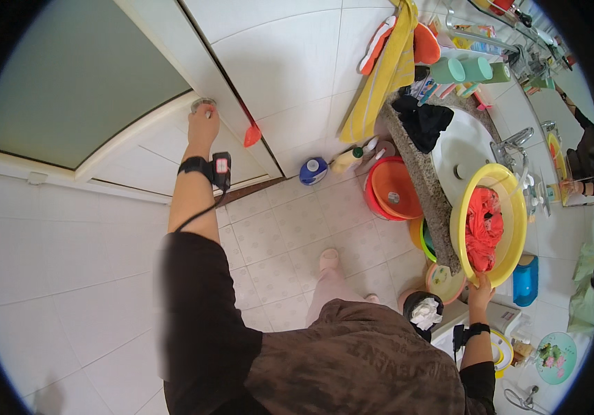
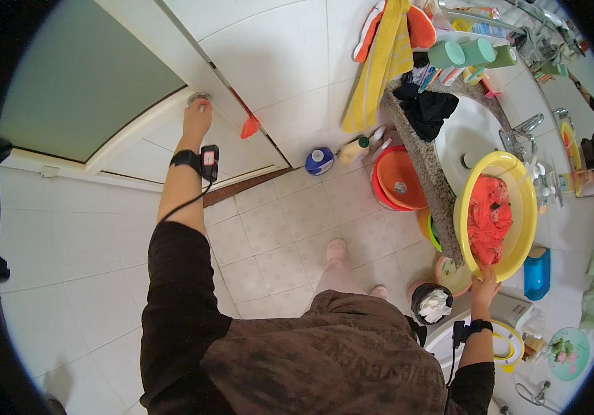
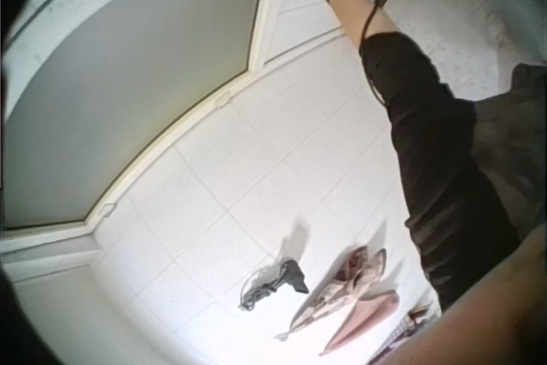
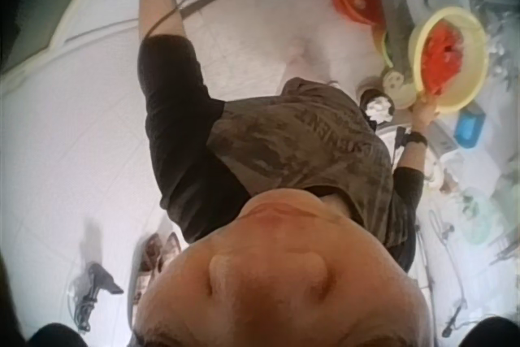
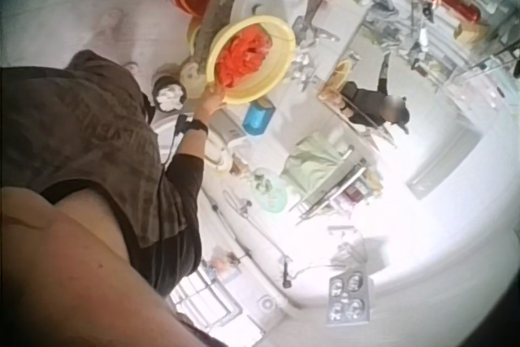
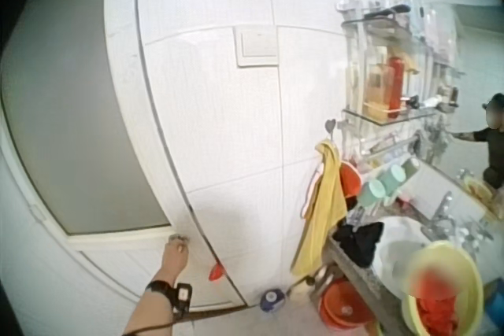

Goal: The person washes several pieces of clothing by hand in a yellow basin placed in a bathroom sink. They add water from the tap, agitate and rinse the garments, and transfer water between basins. The person remains standing throughout the task.

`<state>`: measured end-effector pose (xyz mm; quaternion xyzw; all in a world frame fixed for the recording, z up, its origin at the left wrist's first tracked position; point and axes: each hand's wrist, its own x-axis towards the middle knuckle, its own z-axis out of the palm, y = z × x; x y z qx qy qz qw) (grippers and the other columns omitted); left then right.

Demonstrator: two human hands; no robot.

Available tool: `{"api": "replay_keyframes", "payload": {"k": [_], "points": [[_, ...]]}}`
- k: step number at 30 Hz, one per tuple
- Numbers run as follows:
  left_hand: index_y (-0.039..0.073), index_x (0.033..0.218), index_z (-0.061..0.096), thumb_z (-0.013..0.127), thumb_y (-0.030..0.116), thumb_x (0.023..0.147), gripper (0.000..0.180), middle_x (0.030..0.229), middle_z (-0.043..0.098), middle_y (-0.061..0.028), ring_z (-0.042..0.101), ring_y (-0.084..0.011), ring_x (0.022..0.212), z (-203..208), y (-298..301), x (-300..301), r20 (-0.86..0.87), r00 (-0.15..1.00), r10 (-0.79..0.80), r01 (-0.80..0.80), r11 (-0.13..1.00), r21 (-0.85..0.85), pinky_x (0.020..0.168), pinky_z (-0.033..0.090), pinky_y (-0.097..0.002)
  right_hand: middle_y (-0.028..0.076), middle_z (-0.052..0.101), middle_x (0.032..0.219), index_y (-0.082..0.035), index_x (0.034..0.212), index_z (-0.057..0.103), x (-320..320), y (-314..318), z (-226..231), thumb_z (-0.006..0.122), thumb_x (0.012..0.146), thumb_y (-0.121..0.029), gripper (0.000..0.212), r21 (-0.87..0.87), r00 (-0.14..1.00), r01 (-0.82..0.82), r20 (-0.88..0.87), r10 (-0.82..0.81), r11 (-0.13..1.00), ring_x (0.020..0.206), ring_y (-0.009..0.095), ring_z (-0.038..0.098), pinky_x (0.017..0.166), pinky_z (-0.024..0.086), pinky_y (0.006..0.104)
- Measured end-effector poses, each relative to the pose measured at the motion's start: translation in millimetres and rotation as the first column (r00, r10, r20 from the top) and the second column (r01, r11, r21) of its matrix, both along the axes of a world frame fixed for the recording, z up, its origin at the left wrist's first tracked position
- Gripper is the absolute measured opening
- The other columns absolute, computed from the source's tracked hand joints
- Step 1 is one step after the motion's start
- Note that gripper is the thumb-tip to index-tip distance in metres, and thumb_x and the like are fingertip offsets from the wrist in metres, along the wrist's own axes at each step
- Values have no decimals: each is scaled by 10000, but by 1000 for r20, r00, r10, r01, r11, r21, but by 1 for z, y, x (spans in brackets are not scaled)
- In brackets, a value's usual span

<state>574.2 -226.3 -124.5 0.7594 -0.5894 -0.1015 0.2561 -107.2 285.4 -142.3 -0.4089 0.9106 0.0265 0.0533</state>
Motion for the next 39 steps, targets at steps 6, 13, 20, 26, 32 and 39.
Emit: {"api": "replay_keyframes", "payload": {"k": [6,13,20,26,32,39], "points": [[169,1037,609,589,279,861,208,1070,505,-217,561,-376,891,-9,62,9,-52,989,-136,131,987,-88,827,464,-386,80,516,1310,-205,1193,592,-4,3,-4,699,746,-181,461,3,1000,13,27,-13,1000,1247,259,448,1083,157,584],[138,959,621,623,177,847,119,1023,500,-188,495,-315,901,-13,148,27,-76,963,-257,247,961,-124,777,452,-370,74,514,1308,-205,1194,593,-10,10,-9,719,737,-204,474,-60,998,-61,16,63,996,1250,252,445,1086,169,576],[135,904,634,663,72,805,121,1022,487,-152,465,-303,1020,-13,238,39,-32,978,-206,198,966,-165,836,447,-352,72,514,1294,-202,1183,608,-18,12,-8,733,733,-210,467,-116,985,-137,93,148,984,1249,258,443,1092,168,577],[145,877,650,676,43,767,152,1105,451,-149,465,-317,1057,-17,301,64,-38,993,-116,111,987,-117,897,440,-366,67,489,1315,-225,1224,593,-24,16,-5,731,736,-210,507,-130,963,-237,101,251,963,1266,257,425,1097,157,582],[186,902,639,761,181,665,267,1314,377,-206,405,-383,1208,-23,362,60,28,991,133,-129,982,-136,983,378,-460,61,481,1312,-238,1235,587,-32,24,-5,723,749,-185,508,-165,927,-344,99,363,924,1271,259,411,1095,160,585],[129,1155,573,717,184,693,487,1456,228,-206,244,-383,1344,-11,435,14,228,807,544,-472,827,-303,1062,250,-503,44,480,1322,-201,1216,578,-43,33,0,747,721,-161,525,-266,902,-385,92,421,884,1261,261,426,1089,163,591]]}}
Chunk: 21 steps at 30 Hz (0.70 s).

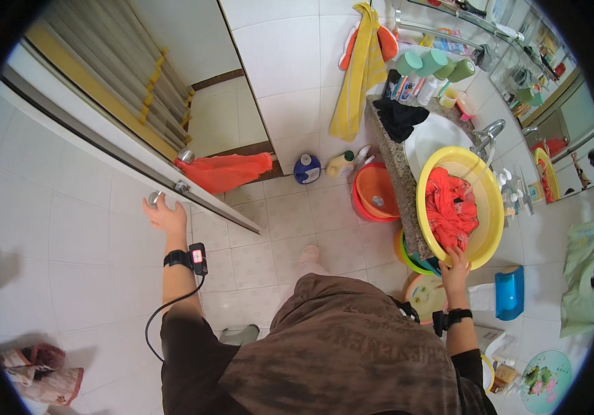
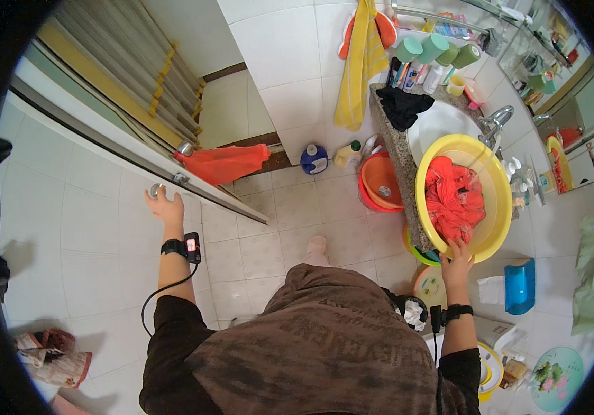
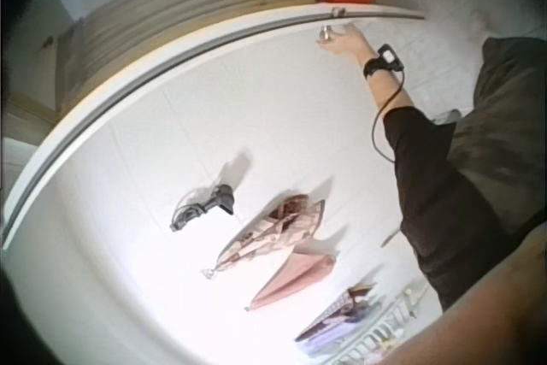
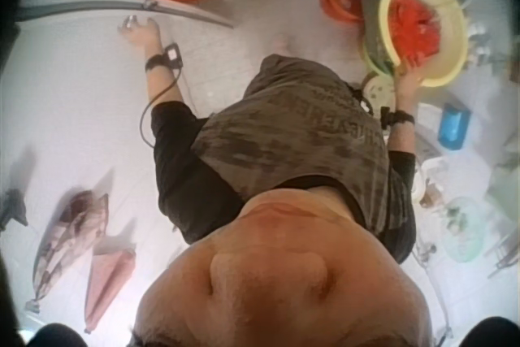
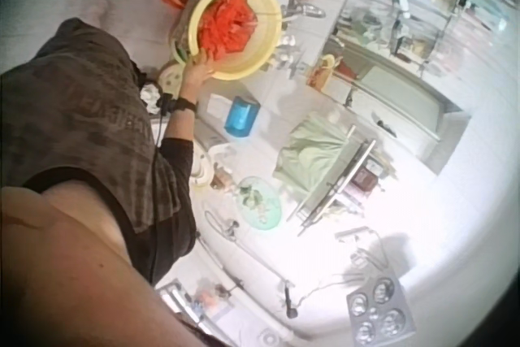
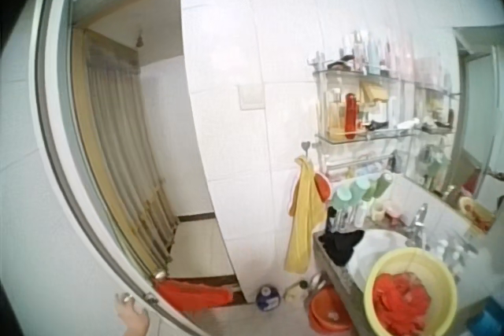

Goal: The person washes several pieces of clothing by hand in a yellow basin placed in a bathroom sink. They add water from the tap, agitate and rinse the garments, and transfer water between basins. The person remains standing throughout the task.

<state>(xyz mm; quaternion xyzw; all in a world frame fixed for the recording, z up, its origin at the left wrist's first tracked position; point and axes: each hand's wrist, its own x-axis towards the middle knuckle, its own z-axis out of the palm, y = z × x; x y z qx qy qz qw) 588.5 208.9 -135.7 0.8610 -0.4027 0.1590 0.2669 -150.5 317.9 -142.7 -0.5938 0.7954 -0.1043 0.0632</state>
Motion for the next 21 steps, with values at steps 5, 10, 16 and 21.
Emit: {"api": "replay_keyframes", "payload": {"k": [5,10,16,21], "points": [[1,1332,363,715,96,676,750,1410,241,-270,248,-399,1315,-19,38,-22,-117,991,-57,37,984,-173,1085,216,-482,53,478,1331,-176,1228,560,-10,16,0,753,721,-175,543,-13,999,9,47,-8,1000,1267,265,423,1086,153,599],[17,1346,313,622,-105,647,774,1347,354,-208,369,-335,1263,-31,55,-30,-569,795,-212,-61,904,-422,1080,279,-403,68,489,1337,-175,1226,566,-24,44,-8,752,712,-166,547,-133,999,-18,29,22,991,1249,287,439,1057,206,564],[-46,1389,270,630,-17,651,822,1362,392,-211,392,-306,1267,-54,83,35,-664,732,-152,-162,908,-387,1095,272,-353,86,483,1335,-149,1215,573,-31,73,-7,723,758,-176,481,-229,999,-25,26,32,973,1231,299,449,1052,220,554],[-109,1391,246,704,129,709,855,1377,405,-240,433,-311,1230,-78,116,78,-717,694,-67,-93,979,-181,1050,349,-387,103,578,1208,-101,1110,631,-36,80,1,736,748,-188,387,-381,997,-12,68,41,924,1094,296,539,971,347,430]]}}
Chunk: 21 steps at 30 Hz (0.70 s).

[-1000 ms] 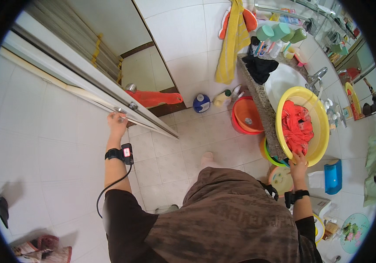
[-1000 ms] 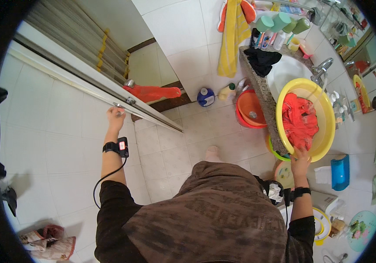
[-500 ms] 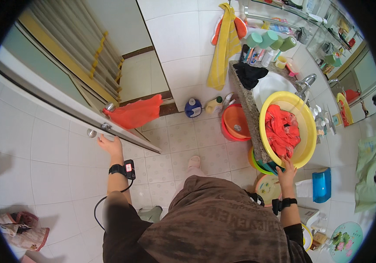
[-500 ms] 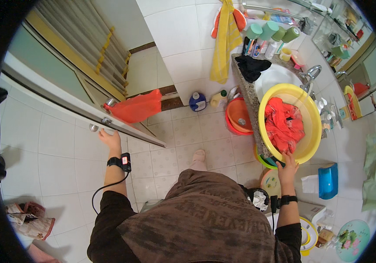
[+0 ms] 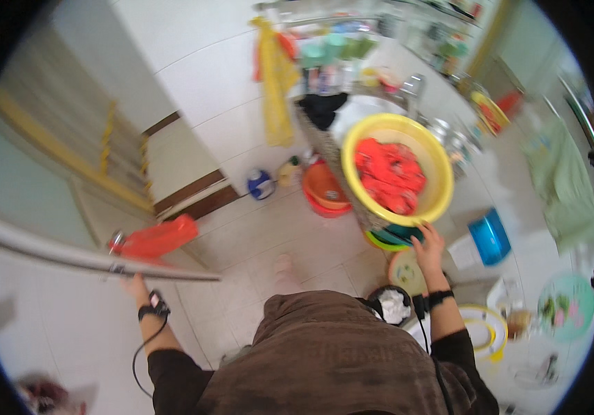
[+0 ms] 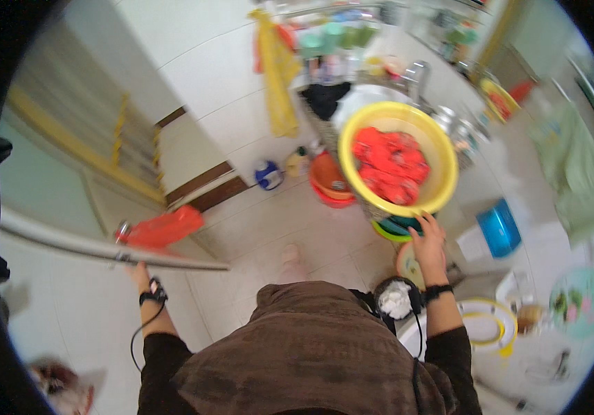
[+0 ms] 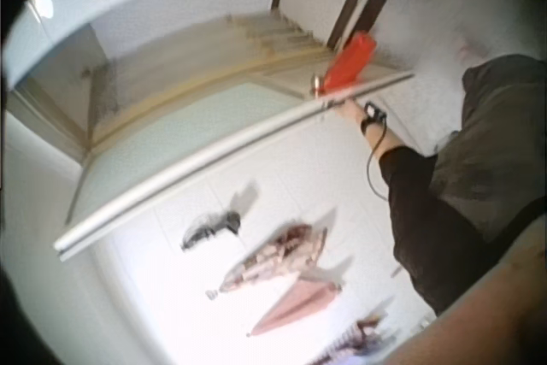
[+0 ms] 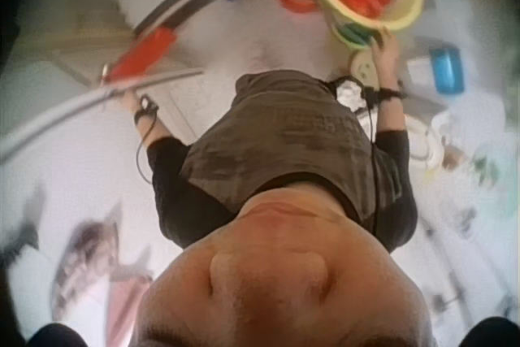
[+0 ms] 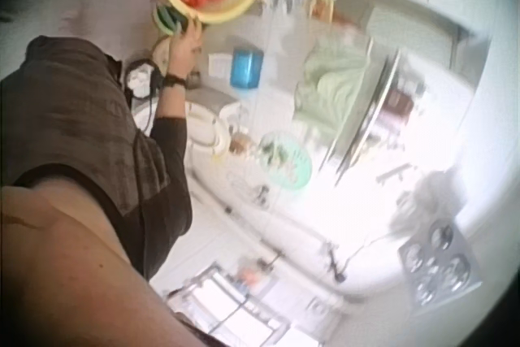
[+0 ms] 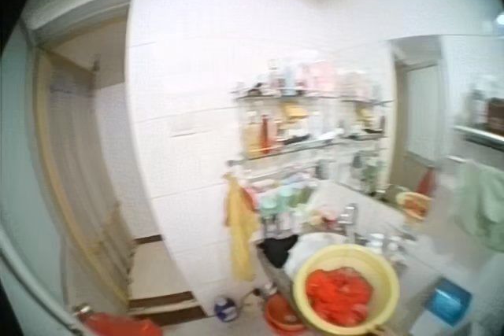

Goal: The person washes several pieces of clothing by hand in a yellow basin placed in a bathroom sink. They add water from the tap, agitate and rinse the garments, and transfer water between basins. The person remains standing throughout the task.

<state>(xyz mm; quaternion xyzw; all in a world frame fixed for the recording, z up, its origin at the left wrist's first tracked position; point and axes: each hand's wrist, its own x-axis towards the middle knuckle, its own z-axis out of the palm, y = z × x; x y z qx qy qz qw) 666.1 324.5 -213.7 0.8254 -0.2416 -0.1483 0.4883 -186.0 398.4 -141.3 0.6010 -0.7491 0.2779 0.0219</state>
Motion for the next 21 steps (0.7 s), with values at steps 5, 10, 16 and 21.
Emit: {"api": "replay_keyframes", "payload": {"k": [5,10,16,21], "points": [[-93,1324,367,666,158,746,697,1258,507,-235,511,-303,1122,-47,4,-38,0,993,-119,119,990,74,1002,375,-388,87,590,1204,-106,1138,625,1,-1,37,659,831,-186,319,-12,993,-7,121,9,1000,1150,270,519,1019,319,470],[-11,1325,421,634,89,786,588,1234,515,-170,507,-251,1113,-87,4,-151,-215,897,-387,428,883,194,972,392,-358,105,659,870,-57,877,639,-10,-11,102,679,829,-181,138,-345,978,34,206,40,938,749,261,599,863,452,390],[3,1315,459,632,85,803,547,1311,495,-158,479,-250,1197,-19,-15,-322,-350,696,-627,700,700,139,995,377,-348,102,579,660,-34,754,582,-20,-32,109,660,797,-122,125,-409,841,244,541,19,879,612,121,519,580,453,290],[24,1284,505,635,98,818,489,1290,519,-124,513,-221,1154,40,-18,-411,-394,395,-830,909,415,37,945,421,-328,156,499,1307,-96,1337,389,-6,-22,37,673,806,-148,604,-88,860,-52,502,89,995,1215,302,478,972,394,337]]}}
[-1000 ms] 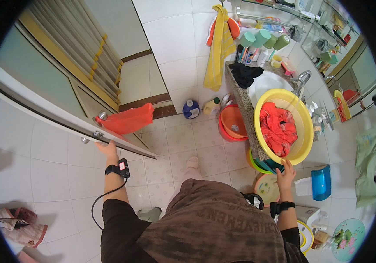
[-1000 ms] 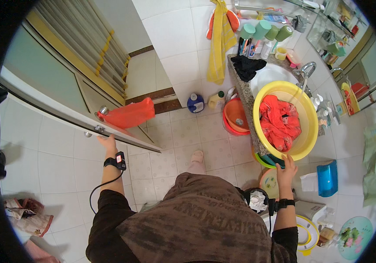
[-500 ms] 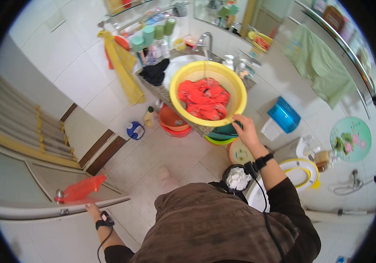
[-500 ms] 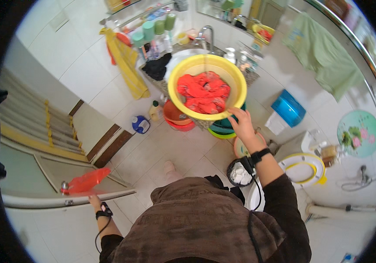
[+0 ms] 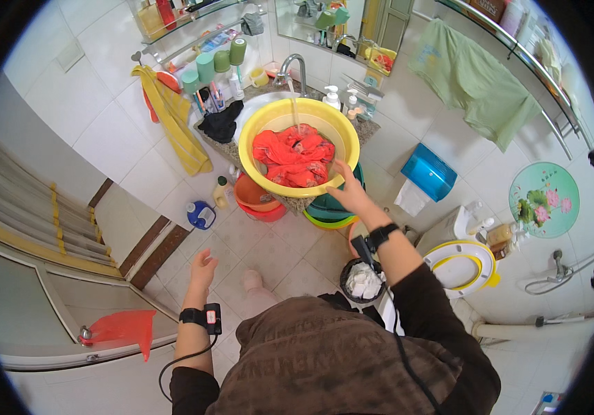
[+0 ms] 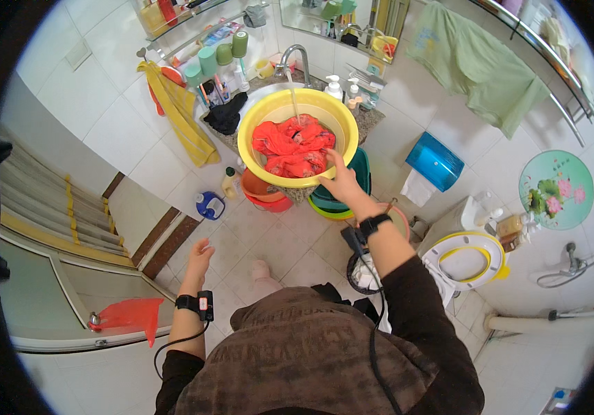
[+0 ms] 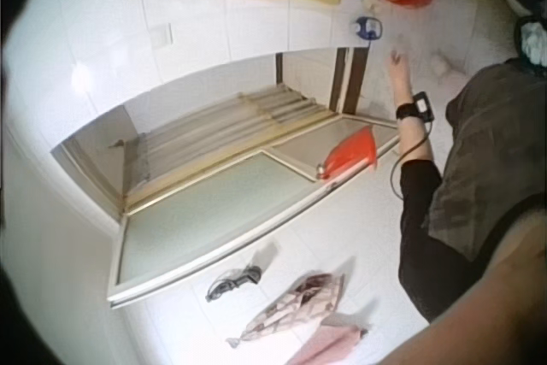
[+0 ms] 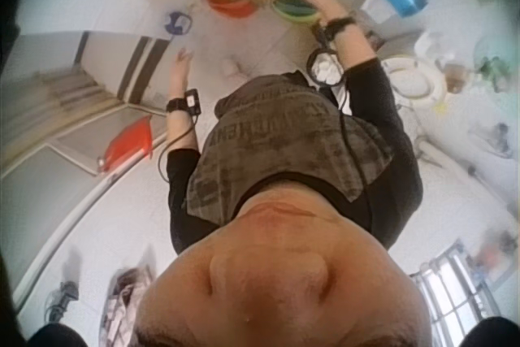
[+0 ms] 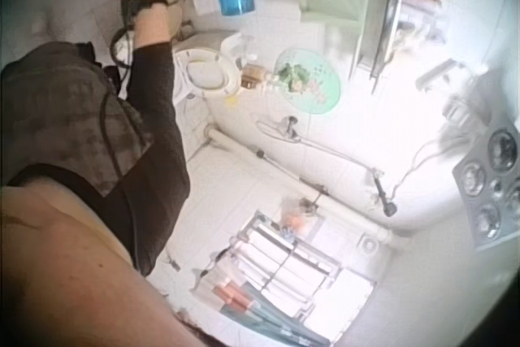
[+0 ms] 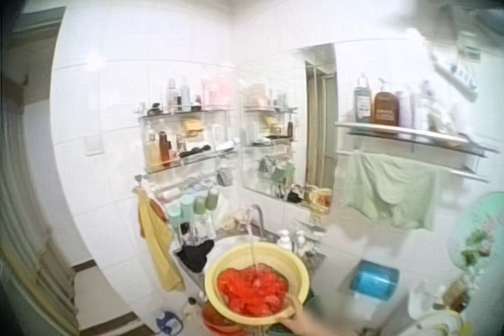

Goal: The person washes several pieces of clothing by hand in a yellow basin placed in a bathroom sink. They add water from the tap, agitate and rinse the garments, and transfer water between basins. The person remains standing throughout the task.

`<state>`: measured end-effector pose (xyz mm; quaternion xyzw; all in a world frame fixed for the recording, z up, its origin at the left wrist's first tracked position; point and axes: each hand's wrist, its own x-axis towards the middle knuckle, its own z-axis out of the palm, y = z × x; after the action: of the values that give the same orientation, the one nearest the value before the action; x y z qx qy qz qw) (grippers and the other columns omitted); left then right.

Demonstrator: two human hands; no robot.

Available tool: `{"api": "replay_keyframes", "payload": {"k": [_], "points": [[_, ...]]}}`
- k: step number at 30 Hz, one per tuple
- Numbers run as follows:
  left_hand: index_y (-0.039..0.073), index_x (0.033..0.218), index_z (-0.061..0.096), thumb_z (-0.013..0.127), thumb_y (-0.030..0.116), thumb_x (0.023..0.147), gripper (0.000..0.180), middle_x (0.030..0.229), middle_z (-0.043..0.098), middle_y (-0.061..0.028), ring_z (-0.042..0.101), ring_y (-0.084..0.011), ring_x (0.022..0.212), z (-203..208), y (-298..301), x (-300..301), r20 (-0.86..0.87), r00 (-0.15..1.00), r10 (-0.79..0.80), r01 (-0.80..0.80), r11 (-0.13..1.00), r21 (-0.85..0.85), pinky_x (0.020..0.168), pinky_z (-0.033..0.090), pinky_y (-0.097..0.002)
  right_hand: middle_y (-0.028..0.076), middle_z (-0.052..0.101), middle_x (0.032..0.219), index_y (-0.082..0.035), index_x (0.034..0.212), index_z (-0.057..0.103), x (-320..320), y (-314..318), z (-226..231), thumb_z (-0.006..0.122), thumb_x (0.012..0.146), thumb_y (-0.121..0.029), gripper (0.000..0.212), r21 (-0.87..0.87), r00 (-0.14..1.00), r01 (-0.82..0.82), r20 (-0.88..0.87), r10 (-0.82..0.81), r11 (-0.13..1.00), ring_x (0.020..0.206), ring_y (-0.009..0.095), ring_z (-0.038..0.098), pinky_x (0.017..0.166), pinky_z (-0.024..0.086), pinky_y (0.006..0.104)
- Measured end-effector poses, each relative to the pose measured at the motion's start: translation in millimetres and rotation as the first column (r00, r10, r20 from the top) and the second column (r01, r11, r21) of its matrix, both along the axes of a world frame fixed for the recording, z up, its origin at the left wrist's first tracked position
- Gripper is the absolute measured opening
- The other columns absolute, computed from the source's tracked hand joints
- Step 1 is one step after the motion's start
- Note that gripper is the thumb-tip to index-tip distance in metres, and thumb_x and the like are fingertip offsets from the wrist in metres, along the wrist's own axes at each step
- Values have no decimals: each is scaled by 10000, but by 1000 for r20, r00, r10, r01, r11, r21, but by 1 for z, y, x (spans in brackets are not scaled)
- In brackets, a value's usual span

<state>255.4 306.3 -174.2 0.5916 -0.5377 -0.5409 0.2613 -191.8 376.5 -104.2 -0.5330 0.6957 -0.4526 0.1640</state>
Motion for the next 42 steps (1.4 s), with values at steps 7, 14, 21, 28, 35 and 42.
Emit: {"api": "replay_keyframes", "payload": {"k": [7,14,21,28,35,42], "points": [[55,1276,515,656,96,818,481,1274,531,-103,523,-196,1137,35,-21,-68,91,961,-260,272,949,-162,919,437,-315,141,585,1170,-32,1279,449,-16,106,-112,654,823,-70,501,57,920,213,324,-220,975,1062,211,573,883,459,318],[76,1239,538,655,98,818,437,1259,539,-97,519,-229,1151,57,-90,-188,24,790,-613,568,717,-404,937,422,-327,76,658,906,-12,1090,599,-3,286,-164,655,818,-62,282,535,591,497,368,-718,683,862,143,617,780,489,267],[54,1064,656,668,233,811,311,1300,509,-168,467,-295,1224,27,-156,-332,380,240,-893,946,128,-298,1043,364,-350,99,667,915,10,1079,588,78,360,-90,604,849,-117,263,602,39,726,447,-894,333,857,174,635,776,481,288],[99,1270,552,610,156,778,499,1322,484,-158,333,-332,1326,-52,-222,-431,462,-267,-846,945,-324,-47,1091,302,-400,41,668,958,-67,1102,591,185,363,-48,598,882,-207,261,618,-264,786,382,-886,32,899,129,628,782,448,267],[-18,850,646,704,106,719,190,1179,483,-200,507,-323,1106,-66,-238,-471,558,-220,-800,968,-250,23,958,418,-343,39,667,856,-36,1021,619,245,369,-17,605,879,-189,209,625,-607,694,239,-758,-359,814,127,639,773,463,269],[-6,971,625,681,53,811,179,1172,527,-141,538,-203,1032,-38,-263,-454,225,128,-966,991,115,-72,826,474,-290,21,649,813,-59,976,617,250,395,-43,620,882,-223,189,538,-659,727,372,-653,-427,741,106,614,673,444,241]]}}
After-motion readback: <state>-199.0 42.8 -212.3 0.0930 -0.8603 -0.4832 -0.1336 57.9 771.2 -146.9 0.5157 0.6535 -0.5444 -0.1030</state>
